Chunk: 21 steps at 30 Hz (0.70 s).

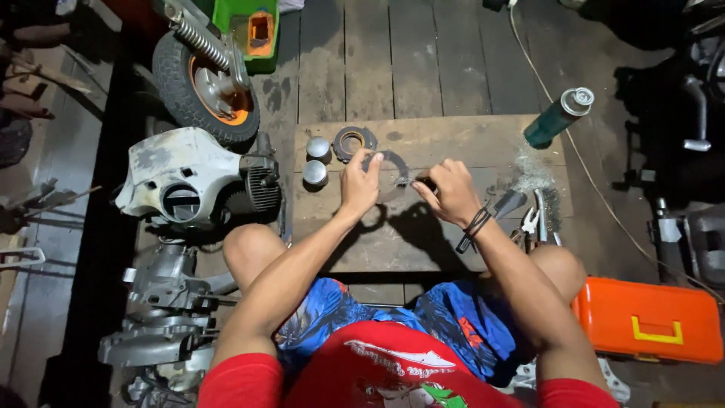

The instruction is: Filing the edges of circular metal plates to smooth them using a hand file on a workshop floor.

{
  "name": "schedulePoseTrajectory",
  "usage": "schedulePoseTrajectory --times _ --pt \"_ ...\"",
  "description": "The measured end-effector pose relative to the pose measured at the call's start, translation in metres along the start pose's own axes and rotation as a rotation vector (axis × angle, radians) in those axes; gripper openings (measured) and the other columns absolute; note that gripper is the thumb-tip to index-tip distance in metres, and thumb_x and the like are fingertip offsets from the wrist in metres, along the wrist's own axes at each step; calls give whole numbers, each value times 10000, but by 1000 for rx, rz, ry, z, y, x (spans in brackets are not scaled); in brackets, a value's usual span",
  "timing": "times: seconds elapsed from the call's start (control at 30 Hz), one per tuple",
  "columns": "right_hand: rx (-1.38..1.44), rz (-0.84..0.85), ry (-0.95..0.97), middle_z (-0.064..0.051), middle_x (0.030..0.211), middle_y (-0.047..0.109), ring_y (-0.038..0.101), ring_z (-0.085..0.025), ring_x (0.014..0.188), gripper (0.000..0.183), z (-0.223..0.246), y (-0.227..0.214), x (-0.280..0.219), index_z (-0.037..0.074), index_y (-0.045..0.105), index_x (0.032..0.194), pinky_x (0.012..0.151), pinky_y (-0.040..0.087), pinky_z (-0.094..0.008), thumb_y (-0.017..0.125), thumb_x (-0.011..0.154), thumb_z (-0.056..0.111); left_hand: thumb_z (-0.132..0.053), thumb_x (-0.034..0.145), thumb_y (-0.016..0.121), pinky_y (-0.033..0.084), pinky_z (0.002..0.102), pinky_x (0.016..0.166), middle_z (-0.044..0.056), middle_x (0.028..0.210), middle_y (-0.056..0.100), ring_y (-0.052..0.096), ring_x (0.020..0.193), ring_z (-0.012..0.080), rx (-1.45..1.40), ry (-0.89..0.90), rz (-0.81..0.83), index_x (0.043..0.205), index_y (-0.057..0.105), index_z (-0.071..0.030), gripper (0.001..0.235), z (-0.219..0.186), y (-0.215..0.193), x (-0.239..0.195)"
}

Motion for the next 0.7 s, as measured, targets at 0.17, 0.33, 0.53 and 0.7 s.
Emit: schedulePoseTrajectory --times 0.17,0.33,0.53,0.7 --pt "-211 277 382 -103 832 656 651 -343 866 271 -68 4 -23 134 653 1072 780 498 -493 610 1042 400 -305 1010 645 535 534 886 232 1023 736 685 1039 466 -1 -55 18 1071 686 -90 227 -1 -6 2" --pt "-124 543 882 -128 1005 756 713 -406 1035 280 -108 5 -67 208 605 1232 840 538 -557 576 1055 424 -300 1049 587 546 522 851 194 987 743 709 960 439 40 -74 93 1050 663 -92 222 27 -5 0" --pt "-323 917 963 -283 1132 738 696 -479 1118 503 -110 -12 -85 137 556 1365 924 541 -593 607 960 431 -321 1048 525 571 420 702 73 744 713 753 697 249 93 -191 338 1087 624 -102 243 39 2 -2" --pt "-362 918 1001 -285 1177 724 680 -484 1134 581 -136 3 -112 104 529 1390 924 535 -620 683 919 407 -329 1005 582 569 417 715 68 692 702 753 682 251 92 -208 323 1035 657 -142 203 36 1 -2"
Point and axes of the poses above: each hand's wrist, its own x-axis towards the middle knuckle, its own y-axis out of the palm, z = x × y, the point moved 1 cm from there along x, towards the middle knuckle
